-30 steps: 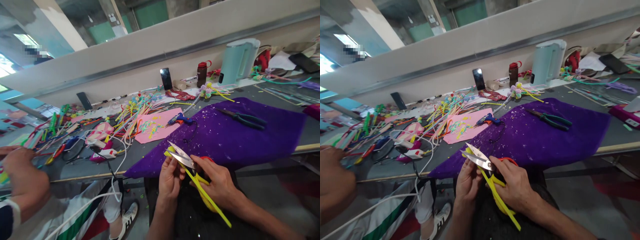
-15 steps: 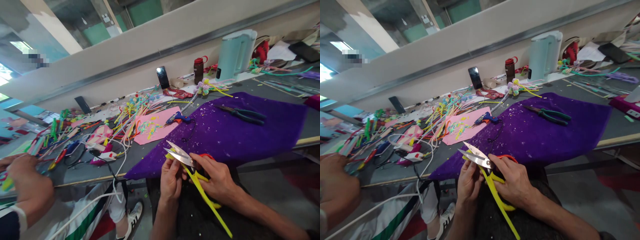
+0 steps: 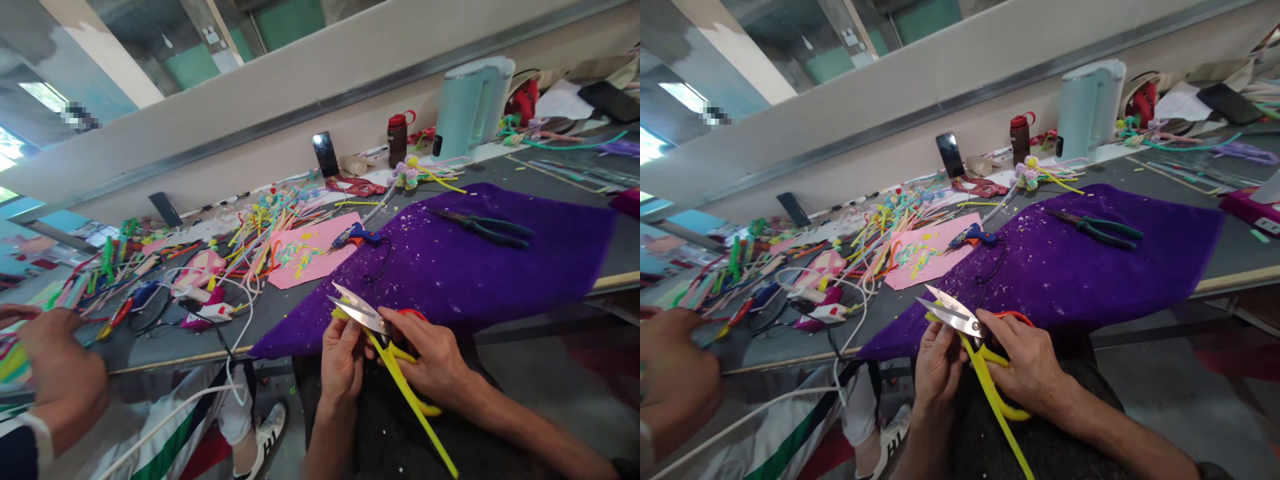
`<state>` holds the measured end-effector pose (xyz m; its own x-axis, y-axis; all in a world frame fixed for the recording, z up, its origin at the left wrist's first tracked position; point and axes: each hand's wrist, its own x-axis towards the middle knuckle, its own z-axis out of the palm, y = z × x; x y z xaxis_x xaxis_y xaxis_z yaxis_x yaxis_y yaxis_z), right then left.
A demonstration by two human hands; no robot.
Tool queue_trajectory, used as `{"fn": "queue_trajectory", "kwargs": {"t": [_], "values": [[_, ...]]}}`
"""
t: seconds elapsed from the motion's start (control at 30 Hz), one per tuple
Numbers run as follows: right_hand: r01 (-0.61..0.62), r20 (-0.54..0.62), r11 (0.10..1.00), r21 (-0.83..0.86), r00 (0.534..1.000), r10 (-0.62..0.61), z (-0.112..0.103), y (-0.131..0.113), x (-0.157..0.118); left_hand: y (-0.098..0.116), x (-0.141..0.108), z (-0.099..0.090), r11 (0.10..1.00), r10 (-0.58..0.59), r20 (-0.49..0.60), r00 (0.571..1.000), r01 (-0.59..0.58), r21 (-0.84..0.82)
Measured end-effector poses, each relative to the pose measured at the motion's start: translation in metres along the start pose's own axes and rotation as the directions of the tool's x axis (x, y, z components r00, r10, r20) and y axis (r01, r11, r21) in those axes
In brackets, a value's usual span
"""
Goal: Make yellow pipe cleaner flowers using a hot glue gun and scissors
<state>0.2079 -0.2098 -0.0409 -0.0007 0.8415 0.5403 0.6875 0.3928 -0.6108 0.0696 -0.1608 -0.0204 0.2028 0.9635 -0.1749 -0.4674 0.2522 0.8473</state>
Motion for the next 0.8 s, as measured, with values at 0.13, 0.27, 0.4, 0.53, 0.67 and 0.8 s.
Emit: {"fn": "queue_trajectory", "kwargs": {"t": [0.13,0.27,0.4,0.53,0.67,0.8], "values": [[0.004,-0.003,1.000,0.000,1.000,-0.004,-0.0001,0.0006,-0.0001,0.0001,0.0001,-0.0002,1.000,0.002,-0.007,1.000,-0.001,0.009],[-0.001,0.000,1.000,0.003,1.000,0.001,0.0006,0.0016,-0.0006,0.0002,0.0004,-0.0002,1.000,0.005,-0.006,1.000,-0.005,0.000],[0.000,0.002,1.000,0.001,1.000,0.000,0.0002,0.0022,-0.0011,0.0000,0.0012,-0.0006,1.000,0.022,0.004,1.000,-0.022,-0.017],[0.012,-0.011,1.000,-0.018,1.000,-0.012,-0.0004,0.0043,-0.0015,-0.0007,0.0024,-0.0015,1.000,0.023,0.005,1.000,-0.023,-0.015],[0.031,-0.010,0.999,0.019,0.999,-0.031,0.0000,0.0075,-0.0034,0.0000,0.0026,-0.0026,1.000,0.006,-0.026,1.000,-0.006,-0.017],[-0.221,0.062,0.921,0.320,0.975,0.213,-0.0030,0.0026,0.0007,0.0042,0.0026,-0.0028,0.999,-0.002,-0.010,1.000,0.002,-0.046]]}}
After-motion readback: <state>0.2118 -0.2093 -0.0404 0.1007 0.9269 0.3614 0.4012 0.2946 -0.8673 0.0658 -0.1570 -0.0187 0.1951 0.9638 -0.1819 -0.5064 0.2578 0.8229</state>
